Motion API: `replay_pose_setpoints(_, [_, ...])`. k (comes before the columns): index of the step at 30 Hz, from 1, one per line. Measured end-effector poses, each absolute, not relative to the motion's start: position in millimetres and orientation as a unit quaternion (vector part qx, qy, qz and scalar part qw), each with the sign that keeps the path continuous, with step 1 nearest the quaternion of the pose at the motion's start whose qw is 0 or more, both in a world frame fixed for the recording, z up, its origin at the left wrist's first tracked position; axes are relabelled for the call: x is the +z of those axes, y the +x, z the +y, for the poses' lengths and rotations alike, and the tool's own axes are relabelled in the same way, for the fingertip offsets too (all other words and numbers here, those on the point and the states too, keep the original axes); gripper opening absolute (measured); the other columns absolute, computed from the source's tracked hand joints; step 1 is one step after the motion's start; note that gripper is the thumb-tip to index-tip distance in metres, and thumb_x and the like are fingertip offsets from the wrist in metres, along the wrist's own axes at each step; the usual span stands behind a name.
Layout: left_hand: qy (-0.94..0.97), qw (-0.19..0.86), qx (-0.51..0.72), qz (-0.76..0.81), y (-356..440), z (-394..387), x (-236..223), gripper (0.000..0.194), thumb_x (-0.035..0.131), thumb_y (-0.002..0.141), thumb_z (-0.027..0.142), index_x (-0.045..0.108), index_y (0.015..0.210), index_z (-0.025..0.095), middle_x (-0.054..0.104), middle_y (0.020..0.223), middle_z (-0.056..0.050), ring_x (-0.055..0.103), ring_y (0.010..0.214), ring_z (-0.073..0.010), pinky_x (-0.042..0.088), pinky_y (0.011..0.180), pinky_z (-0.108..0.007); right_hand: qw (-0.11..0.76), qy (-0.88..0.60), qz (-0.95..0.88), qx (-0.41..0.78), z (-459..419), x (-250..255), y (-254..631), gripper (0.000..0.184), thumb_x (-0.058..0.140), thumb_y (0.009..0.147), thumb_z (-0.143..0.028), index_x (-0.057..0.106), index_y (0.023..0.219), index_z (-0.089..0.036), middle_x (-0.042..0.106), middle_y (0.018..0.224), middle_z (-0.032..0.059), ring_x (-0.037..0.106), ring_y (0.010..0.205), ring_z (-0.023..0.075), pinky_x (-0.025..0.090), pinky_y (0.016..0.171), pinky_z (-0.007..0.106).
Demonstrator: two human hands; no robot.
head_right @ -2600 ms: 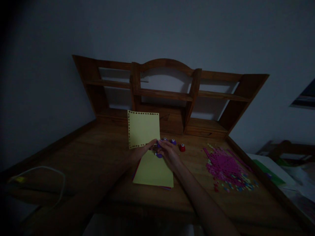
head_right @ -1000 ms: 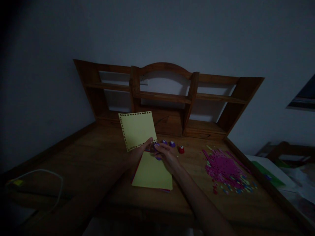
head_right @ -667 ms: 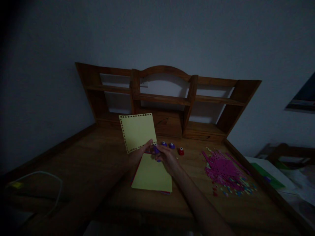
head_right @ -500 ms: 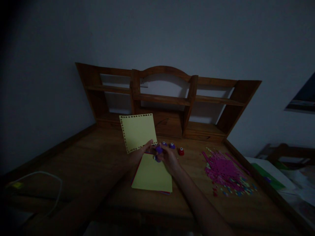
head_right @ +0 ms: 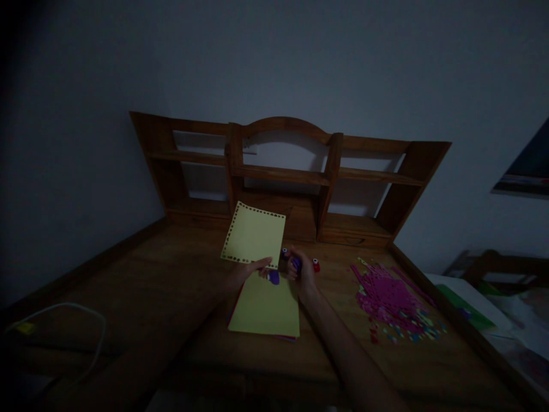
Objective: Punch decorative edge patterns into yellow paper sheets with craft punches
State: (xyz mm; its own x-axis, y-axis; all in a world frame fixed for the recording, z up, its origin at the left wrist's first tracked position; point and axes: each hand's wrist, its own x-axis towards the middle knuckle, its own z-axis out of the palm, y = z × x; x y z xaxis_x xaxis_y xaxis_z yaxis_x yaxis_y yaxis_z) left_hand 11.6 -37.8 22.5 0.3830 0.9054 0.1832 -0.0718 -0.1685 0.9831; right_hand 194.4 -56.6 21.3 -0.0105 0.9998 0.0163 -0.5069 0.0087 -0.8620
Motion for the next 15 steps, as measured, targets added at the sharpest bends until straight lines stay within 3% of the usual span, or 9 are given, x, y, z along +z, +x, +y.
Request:
replay_pose_setpoints(4, [0.665,0.550,0.395,0.315,10.9,-39.5,23.3,0.039,0.068,0.075,0.053,0.055,0.058,0.019,0.056,0.058,-0.001,0.051,0.054,-0.0165,0.041,0.061,-0.032,0.642,-0.394,-0.372,0.542,-60.4,20.5,192.0,0.030,0.080,0.070,-0.042,0.061,0.068,-0.019,0.038,0.047,-0.0097,0.024,0.040,0.0055,0.017,0.038,0.022])
replay_pose_setpoints(9, [0.664,0.544,0.399,0.323,9.2,-36.2,20.9,0.039,0.066,0.079,0.052,0.059,0.061,0.018,0.061,0.062,-0.004,0.058,0.061,-0.0193,0.045,0.065,-0.032,0.648,-0.427,-0.375,0.507,-60.0,15.8,192.9,0.026,0.085,0.065,-0.036,0.072,0.082,-0.020,0.052,0.053,-0.0064,0.036,0.045,0.0084,0.025,0.043,0.024])
replay_pose_setpoints(12, [0.616,0.566,0.442,0.325,9.8,-32.4,20.6,0.035,0.067,0.080,0.050,0.067,0.084,0.016,0.069,0.076,-0.006,0.063,0.066,-0.0203,0.049,0.066,-0.032,0.667,-0.415,-0.375,0.493,-58.9,15.4,194.5,0.023,0.083,0.068,-0.036,0.072,0.083,-0.022,0.059,0.062,-0.0035,0.042,0.050,0.0101,0.027,0.045,0.025])
replay_pose_setpoints(15, [0.565,0.580,0.505,0.299,12.4,-31.0,25.3,0.047,0.068,0.080,0.047,0.061,0.117,0.020,0.070,0.108,-0.008,0.068,0.075,-0.0200,0.053,0.067,-0.030,0.682,-0.404,-0.366,0.487,-57.6,16.4,196.5,0.023,0.082,0.068,-0.036,0.072,0.084,-0.022,0.063,0.066,-0.0031,0.042,0.049,0.0096,0.028,0.046,0.025])
